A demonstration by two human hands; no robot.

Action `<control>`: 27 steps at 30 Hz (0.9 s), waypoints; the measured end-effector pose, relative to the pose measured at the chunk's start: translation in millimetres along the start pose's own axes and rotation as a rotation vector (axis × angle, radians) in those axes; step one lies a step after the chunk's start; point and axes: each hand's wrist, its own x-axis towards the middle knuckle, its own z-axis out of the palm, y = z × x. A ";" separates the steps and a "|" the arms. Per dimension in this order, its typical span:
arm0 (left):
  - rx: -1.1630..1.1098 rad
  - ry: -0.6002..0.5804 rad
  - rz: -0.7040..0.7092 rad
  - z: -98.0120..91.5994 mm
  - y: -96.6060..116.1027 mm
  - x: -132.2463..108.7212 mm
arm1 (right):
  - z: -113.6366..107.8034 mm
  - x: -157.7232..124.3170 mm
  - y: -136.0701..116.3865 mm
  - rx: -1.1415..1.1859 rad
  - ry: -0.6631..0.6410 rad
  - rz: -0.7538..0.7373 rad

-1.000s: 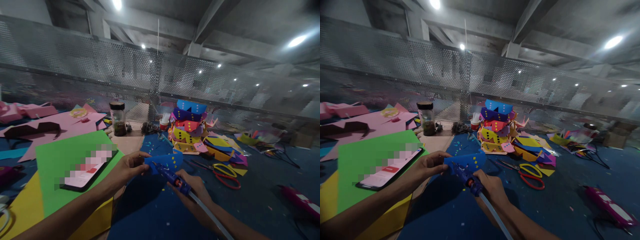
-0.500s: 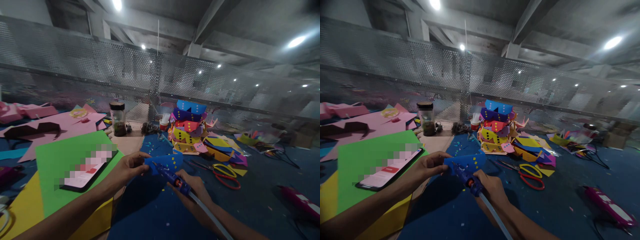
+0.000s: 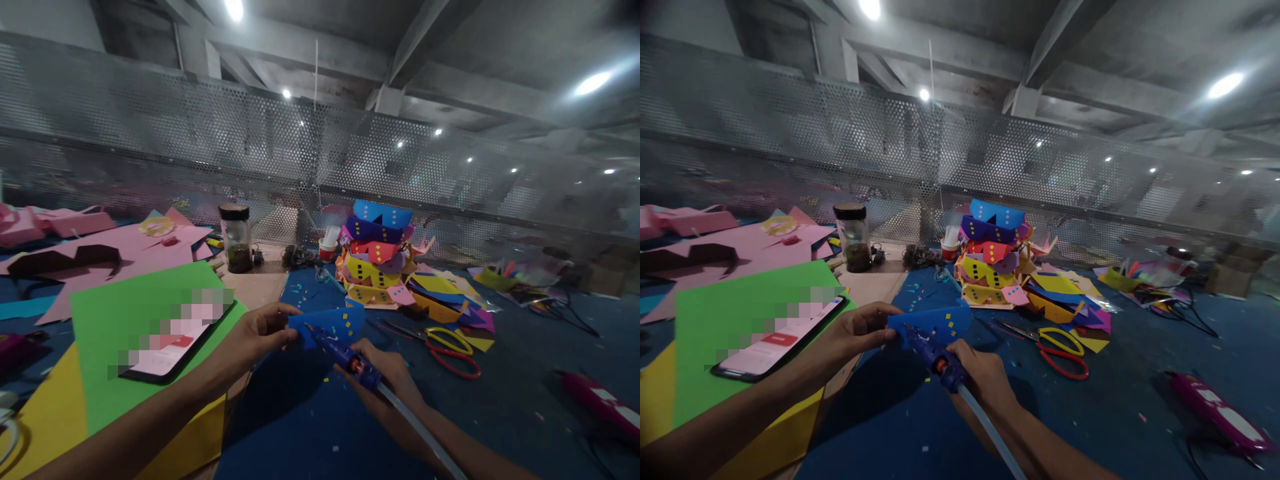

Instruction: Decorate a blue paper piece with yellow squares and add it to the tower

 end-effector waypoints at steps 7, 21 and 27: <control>-0.008 0.000 0.000 0.1 0.2 0.8 | -2.2 0.1 -2.0 -0.007 -0.015 0.019; -0.009 0.004 0.008 0.9 -0.1 -0.3 | -13.5 2.5 -14.7 0.097 -0.055 0.020; -0.004 0.011 0.009 1.2 0.7 0.5 | -13.9 2.9 -15.3 0.073 -0.060 0.030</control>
